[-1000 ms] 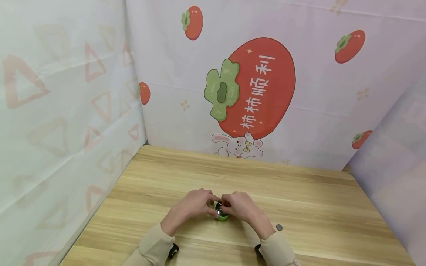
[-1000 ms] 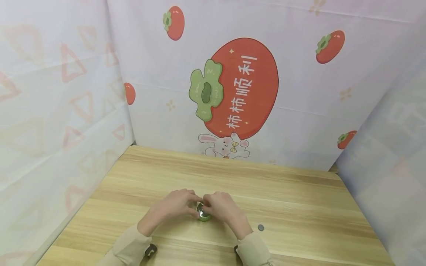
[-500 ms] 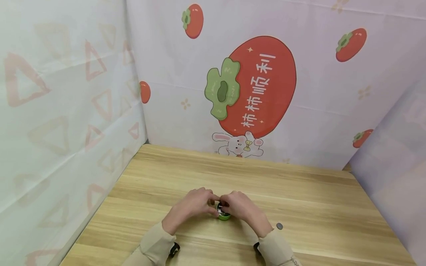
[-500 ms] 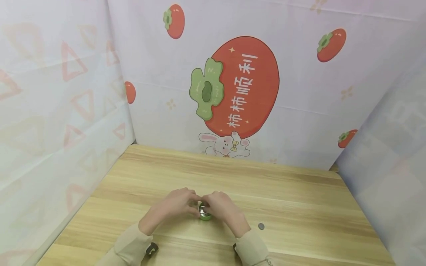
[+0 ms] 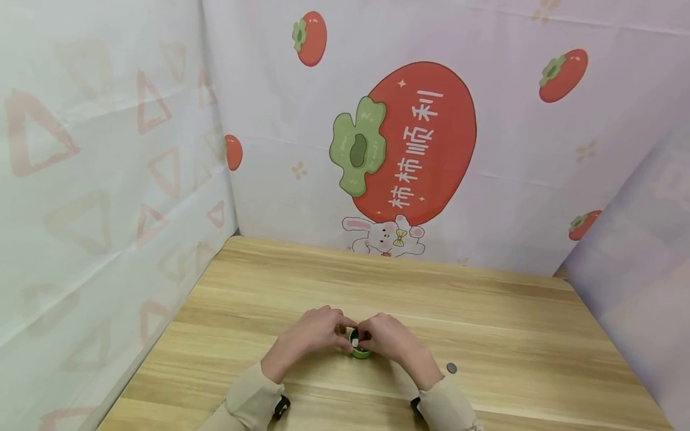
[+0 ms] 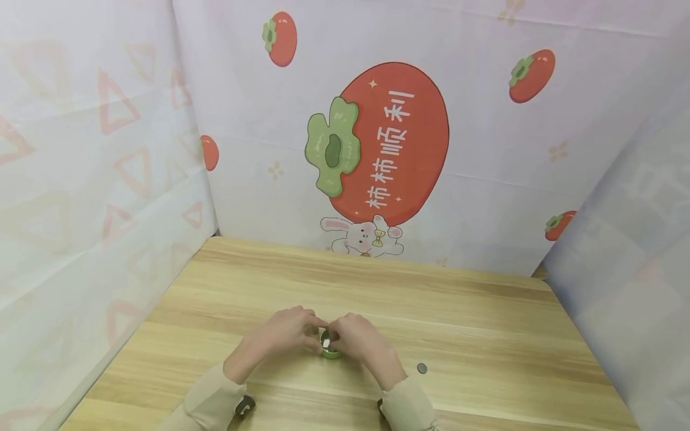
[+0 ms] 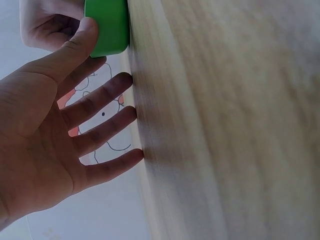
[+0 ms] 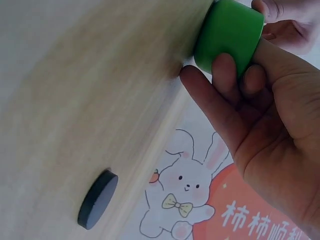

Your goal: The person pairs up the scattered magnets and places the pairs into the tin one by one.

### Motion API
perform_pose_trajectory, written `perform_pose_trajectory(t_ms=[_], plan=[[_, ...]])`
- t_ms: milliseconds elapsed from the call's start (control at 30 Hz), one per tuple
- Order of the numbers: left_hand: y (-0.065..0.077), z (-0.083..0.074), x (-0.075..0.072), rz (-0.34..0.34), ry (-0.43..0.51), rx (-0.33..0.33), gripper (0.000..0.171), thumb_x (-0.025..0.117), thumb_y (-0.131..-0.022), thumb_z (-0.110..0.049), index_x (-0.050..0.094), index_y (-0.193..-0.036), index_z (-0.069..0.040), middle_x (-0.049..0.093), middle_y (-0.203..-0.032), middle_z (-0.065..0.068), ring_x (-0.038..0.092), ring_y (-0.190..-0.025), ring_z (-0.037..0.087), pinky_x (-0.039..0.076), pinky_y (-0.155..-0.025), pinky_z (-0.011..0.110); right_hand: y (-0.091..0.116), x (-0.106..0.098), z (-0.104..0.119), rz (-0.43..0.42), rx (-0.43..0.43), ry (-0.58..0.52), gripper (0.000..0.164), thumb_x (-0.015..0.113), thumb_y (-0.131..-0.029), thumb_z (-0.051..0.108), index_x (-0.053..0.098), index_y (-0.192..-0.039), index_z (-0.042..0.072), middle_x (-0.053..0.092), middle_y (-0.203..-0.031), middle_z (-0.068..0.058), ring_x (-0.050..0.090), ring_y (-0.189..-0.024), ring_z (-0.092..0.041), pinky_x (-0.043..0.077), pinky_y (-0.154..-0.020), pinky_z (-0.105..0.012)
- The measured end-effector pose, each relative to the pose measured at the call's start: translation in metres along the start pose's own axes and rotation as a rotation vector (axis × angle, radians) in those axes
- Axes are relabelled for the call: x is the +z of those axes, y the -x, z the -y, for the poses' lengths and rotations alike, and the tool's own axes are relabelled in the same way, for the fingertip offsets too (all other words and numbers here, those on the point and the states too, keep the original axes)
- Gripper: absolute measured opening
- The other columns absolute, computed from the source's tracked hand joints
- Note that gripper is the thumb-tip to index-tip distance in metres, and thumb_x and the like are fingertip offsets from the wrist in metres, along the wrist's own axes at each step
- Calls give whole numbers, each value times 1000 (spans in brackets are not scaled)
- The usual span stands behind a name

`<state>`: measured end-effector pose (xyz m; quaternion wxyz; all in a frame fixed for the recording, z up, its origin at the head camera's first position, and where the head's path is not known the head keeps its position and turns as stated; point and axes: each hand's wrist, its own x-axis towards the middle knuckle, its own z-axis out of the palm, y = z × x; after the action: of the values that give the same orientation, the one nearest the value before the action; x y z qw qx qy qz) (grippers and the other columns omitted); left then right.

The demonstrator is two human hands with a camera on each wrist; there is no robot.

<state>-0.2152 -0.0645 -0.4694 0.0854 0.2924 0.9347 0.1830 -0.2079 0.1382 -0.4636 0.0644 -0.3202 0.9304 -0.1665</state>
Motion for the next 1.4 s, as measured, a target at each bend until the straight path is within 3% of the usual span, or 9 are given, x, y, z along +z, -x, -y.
perform_pose_trajectory(t_ms=[300,633,900,1133,1400], plan=[[0,2,2,-5,3,17,51,76,-78,-55,69,-125,-35,67,-95,-10,59,-86,9,47,-71,29,8,-2,-1,-29,-17,-14,7,72,-91,20,74,-87,16,71,-82,11,55,-70,4,49,-67,-21],[4,8,2,-8,27,-13,52,76,-79,-53,69,-127,-32,64,-94,-11,55,-82,5,43,-69,26,16,-14,-2,-79,0,12,6,73,-89,26,73,-90,20,57,-70,15,45,-61,1,39,-57,-20],[9,8,0,-23,29,-25,53,77,-80,-50,68,-127,-27,63,-96,-7,50,-75,6,40,-64,24,28,-21,-10,-111,20,38,7,72,-90,25,75,-93,20,54,-69,15,45,-61,1,40,-58,-21],[14,5,-2,-35,41,-36,52,79,-79,-47,69,-125,-24,64,-101,-5,51,-77,6,40,-66,25,38,-24,-19,-131,50,36,8,73,-89,26,75,-94,20,54,-68,15,45,-60,2,40,-58,-21],[10,2,-5,-66,19,-30,56,78,-78,-54,70,-124,-24,66,-107,-3,59,-86,9,46,-71,29,45,-29,-27,-153,74,34,11,74,-88,26,75,-96,17,55,-68,14,45,-61,2,40,-58,-21]])
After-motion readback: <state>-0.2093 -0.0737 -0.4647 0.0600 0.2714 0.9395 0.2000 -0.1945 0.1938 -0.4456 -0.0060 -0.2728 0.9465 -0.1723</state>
